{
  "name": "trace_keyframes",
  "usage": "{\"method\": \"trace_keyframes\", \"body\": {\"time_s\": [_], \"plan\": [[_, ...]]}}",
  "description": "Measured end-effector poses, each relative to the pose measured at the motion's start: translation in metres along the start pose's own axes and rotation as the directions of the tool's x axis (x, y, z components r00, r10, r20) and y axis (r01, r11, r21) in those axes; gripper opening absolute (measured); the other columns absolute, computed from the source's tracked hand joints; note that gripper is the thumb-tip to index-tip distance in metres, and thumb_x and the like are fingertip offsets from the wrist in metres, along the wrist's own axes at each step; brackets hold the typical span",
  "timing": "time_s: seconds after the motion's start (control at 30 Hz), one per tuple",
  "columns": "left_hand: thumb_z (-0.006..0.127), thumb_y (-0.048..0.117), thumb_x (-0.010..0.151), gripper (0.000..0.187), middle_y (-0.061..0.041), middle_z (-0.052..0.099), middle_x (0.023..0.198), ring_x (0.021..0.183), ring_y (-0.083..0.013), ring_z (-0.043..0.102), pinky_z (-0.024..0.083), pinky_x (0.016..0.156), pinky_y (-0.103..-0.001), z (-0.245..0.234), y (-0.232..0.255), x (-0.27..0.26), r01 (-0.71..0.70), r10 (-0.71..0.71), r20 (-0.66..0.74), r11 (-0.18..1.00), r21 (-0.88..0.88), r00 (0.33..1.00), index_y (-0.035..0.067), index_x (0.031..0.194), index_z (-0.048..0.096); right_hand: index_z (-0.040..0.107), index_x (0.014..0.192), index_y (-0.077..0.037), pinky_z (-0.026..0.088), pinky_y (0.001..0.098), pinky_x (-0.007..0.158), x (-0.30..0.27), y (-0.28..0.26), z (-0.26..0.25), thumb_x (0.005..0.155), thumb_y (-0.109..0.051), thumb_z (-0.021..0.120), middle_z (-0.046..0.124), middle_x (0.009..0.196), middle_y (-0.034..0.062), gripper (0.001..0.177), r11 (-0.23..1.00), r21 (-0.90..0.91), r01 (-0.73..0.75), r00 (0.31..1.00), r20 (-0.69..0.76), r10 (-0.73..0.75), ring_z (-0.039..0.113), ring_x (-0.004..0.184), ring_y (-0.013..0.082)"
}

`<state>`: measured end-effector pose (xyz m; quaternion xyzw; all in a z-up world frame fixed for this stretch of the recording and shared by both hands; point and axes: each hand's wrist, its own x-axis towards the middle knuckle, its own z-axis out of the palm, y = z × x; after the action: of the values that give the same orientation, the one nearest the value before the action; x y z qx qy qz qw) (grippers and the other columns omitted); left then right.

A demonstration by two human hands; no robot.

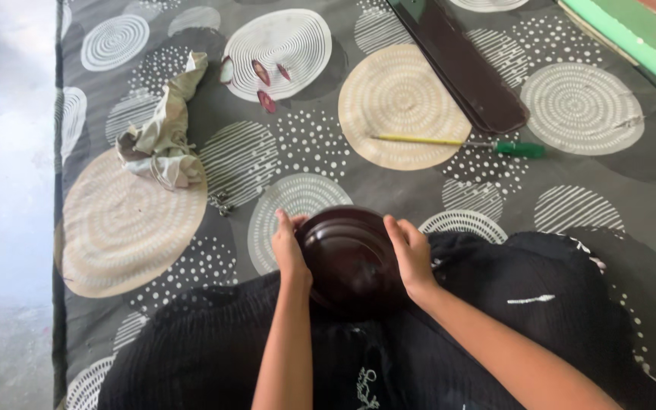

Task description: The person uses a screwdriver to tighten screws on the fan motor housing, then attaches a fan blade to the motor and secures it with screws.

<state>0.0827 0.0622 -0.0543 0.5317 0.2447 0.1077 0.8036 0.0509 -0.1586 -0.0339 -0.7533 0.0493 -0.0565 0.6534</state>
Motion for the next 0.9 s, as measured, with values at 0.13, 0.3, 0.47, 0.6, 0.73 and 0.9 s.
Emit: {"method": "trace_keyframes", "body": {"time_s": [0.13, 0.3, 0.47, 0.6, 0.73, 0.9], "plan": [[0.032, 0.061, 0.102, 0.074, -0.005, 0.065, 0.076, 0.077, -0.0159, 0.059, 0.047, 0.081, -0.031, -0.005, 0.028, -0.042, -0.086, 0.094, 0.036, 0.978, -0.188, 0.995, 0.004, 0.076, 0.071, 0.051, 0.073, -0.005, 0.039, 0.0275, 0.066, -0.008, -0.018, -0.010, 0.110, -0.047, 0.047, 0.053, 0.080, 0.0031, 0.055, 0.979, 0.164, 0.122, 0.992, -0.037, -0.118, 0.047, 0.073, 0.0099], [0.036, 0.060, 0.108, 0.067, 0.000, 0.043, 0.059, 0.057, -0.0147, 0.044, 0.044, 0.067, -0.031, -0.008, 0.040, -0.050, -0.240, 0.304, -0.009, 0.733, -0.637, 0.953, 0.017, 0.057, 0.038, 0.056, 0.076, -0.003, 0.055, 0.0368, 0.099, 0.010, -0.037, -0.024, 0.113, -0.050, 0.041, 0.075, 0.106, 0.0235, 0.061, 0.821, 0.292, 0.491, 0.818, 0.170, -0.550, 0.072, 0.106, 0.0277], [0.048, 0.043, 0.110, 0.062, 0.005, 0.026, 0.053, 0.050, -0.0080, 0.028, 0.028, 0.050, -0.027, 0.004, 0.026, -0.007, -0.175, 0.197, -0.006, 0.855, -0.489, 0.980, 0.019, 0.057, 0.027, 0.061, 0.092, 0.001, 0.050, 0.0370, 0.099, 0.031, -0.018, -0.006, 0.111, -0.041, 0.047, 0.070, 0.108, 0.0193, 0.048, 0.885, 0.135, 0.446, 0.884, 0.090, -0.459, 0.066, 0.106, 0.0257], [0.050, 0.038, 0.108, 0.059, 0.001, 0.030, 0.051, 0.049, -0.0113, 0.032, 0.029, 0.050, -0.031, -0.013, 0.004, 0.002, -0.135, 0.141, 0.001, 0.950, -0.281, 0.990, 0.017, 0.055, 0.033, 0.064, 0.102, 0.002, 0.047, 0.0353, 0.096, 0.019, 0.017, 0.010, 0.107, -0.031, 0.052, 0.065, 0.117, 0.0149, 0.035, 0.894, -0.177, 0.412, 0.909, 0.016, -0.416, 0.060, 0.112, 0.0245], [0.052, 0.037, 0.105, 0.058, -0.002, 0.039, 0.050, 0.049, -0.0149, 0.039, 0.032, 0.051, -0.032, -0.025, -0.019, 0.005, -0.024, 0.006, -0.141, 0.992, -0.124, 0.990, 0.011, 0.055, 0.043, 0.066, 0.108, -0.002, 0.049, 0.0337, 0.091, 0.027, 0.039, 0.019, 0.106, -0.030, 0.055, 0.065, 0.109, 0.0146, 0.030, 0.985, -0.172, 0.033, 0.985, -0.160, -0.061, 0.062, 0.102, 0.0236], [0.053, 0.041, 0.104, 0.046, -0.004, 0.053, 0.068, 0.063, -0.0147, 0.048, 0.040, 0.061, -0.031, -0.016, -0.026, 0.000, -0.035, -0.003, -0.283, 0.991, -0.131, 0.959, 0.006, 0.075, 0.055, 0.064, 0.106, 0.000, 0.056, 0.0322, 0.094, 0.025, 0.024, 0.020, 0.104, -0.017, 0.058, 0.062, 0.121, 0.0108, 0.018, 0.943, -0.063, 0.327, 0.943, -0.048, -0.330, 0.068, 0.108, 0.0209]]}}
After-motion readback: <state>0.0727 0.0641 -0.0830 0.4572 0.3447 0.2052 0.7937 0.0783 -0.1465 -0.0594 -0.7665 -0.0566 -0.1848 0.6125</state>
